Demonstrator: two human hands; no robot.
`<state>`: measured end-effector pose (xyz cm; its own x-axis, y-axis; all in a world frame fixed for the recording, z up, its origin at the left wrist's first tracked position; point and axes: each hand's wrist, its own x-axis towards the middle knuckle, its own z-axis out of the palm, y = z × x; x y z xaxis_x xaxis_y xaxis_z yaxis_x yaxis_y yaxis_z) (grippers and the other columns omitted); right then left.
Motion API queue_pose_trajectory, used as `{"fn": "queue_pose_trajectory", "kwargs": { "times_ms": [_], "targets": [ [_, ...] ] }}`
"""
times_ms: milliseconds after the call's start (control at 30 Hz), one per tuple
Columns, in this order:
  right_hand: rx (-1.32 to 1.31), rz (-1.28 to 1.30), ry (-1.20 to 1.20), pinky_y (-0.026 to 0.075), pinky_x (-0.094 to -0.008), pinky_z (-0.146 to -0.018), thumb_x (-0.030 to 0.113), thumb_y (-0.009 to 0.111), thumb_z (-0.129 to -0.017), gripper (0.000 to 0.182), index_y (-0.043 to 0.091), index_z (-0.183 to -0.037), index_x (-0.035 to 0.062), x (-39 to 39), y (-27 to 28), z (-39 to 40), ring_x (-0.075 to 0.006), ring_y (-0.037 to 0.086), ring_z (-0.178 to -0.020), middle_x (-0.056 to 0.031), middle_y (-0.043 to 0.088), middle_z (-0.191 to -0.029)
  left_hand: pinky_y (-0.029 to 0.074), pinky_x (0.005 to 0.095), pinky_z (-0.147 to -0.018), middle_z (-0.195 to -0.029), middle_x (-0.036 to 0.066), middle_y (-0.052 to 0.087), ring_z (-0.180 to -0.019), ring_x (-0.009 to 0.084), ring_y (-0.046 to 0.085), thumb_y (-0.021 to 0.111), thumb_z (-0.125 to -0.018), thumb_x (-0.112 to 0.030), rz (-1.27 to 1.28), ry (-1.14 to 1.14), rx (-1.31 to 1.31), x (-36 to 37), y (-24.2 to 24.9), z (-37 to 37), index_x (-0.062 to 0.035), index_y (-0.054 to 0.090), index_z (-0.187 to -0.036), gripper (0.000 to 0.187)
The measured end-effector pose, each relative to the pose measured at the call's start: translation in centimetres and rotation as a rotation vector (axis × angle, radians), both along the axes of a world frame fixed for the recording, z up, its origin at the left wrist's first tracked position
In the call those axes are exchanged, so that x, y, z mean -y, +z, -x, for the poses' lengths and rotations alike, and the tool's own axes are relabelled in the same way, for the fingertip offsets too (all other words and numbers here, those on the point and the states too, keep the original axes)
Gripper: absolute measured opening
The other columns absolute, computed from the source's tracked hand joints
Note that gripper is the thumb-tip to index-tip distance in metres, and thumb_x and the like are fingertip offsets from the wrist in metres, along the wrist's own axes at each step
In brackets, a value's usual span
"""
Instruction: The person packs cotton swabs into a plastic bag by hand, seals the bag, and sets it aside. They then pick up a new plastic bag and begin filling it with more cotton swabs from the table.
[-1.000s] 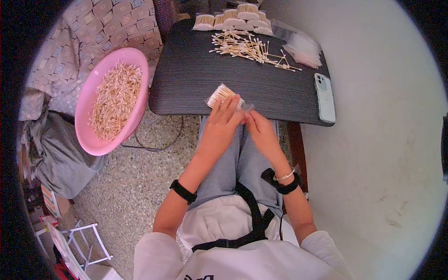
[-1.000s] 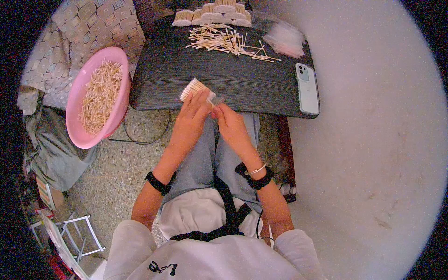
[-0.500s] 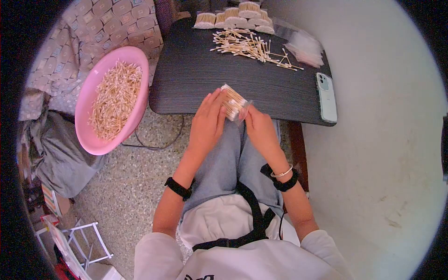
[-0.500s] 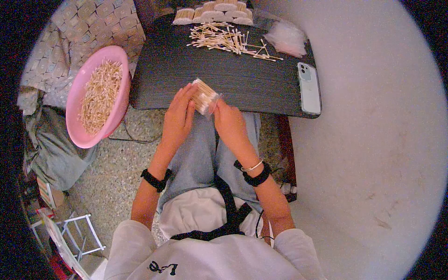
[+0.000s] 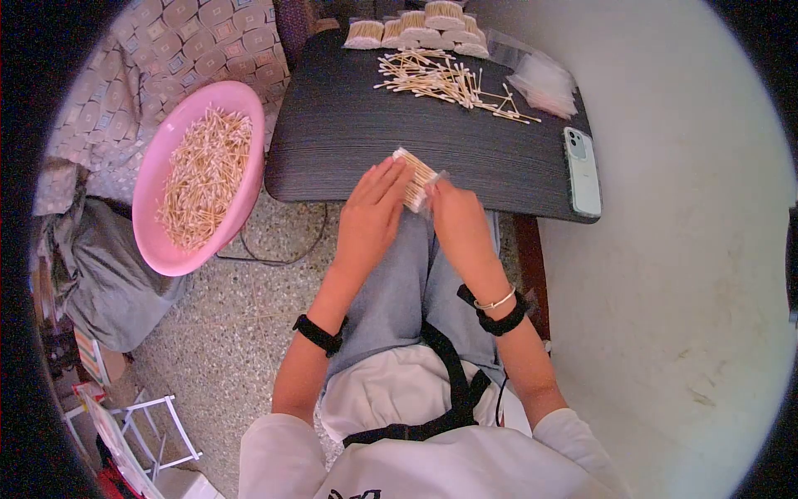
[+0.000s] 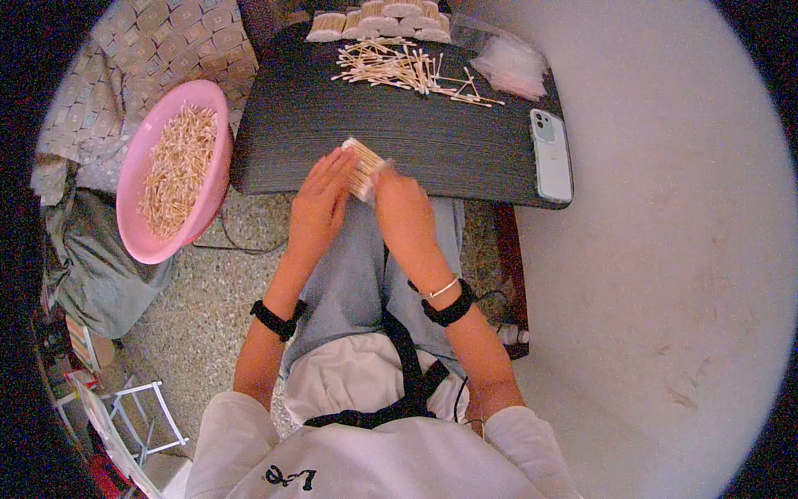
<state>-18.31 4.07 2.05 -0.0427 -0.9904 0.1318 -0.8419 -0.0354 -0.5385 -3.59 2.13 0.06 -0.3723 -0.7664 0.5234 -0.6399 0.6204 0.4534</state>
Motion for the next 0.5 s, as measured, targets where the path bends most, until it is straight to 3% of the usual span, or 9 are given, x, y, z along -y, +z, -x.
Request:
{"fn": "queue_pose_trajectory", "kwargs": {
  "times_ms": [200,333,500],
  "targets": [
    [-0.170,-0.069,-0.015,0.051,-0.0452,-0.059,0.024,0.047,-0.090,0.028,0.060,-0.080,0.0009,0.4,1.5,0.2,-0.0384,0.062,-0.067,-0.0225,0.061,-0.072,0.037,0.0389,-0.100,-0.128,0.011,0.049,-0.120,0.0282,0.045,0.056,-0.078,-0.004,0.082,0.037,0.116,-0.1,-0.7,0.4,-0.0071,0.052,-0.121,0.043],
    [0.071,-0.045,0.015,0.050,-0.0464,-0.060,0.028,0.048,-0.090,0.031,0.059,-0.080,0.0018,0.0,1.3,1.3,-0.0379,0.061,-0.069,-0.0212,0.062,-0.072,0.037,0.0392,-0.099,-0.128,0.011,0.049,-0.121,0.0282,0.044,0.057,-0.078,-0.005,0.070,0.079,0.130,-0.5,-0.3,0.8,-0.0063,0.053,-0.120,0.043],
    [0.089,-0.077,0.010,0.048,-0.0491,-0.062,0.030,0.046,-0.091,0.031,0.059,-0.084,0.0028,-0.7,0.9,2.2,-0.0386,0.061,-0.071,-0.0213,0.061,-0.073,0.037,0.0396,-0.099,-0.128,0.011,0.049,-0.121,0.0287,0.044,0.056,-0.079,-0.006,0.055,0.094,0.124,-0.6,0.0,1.0,-0.0059,0.053,-0.120,0.042]
  ]
}}
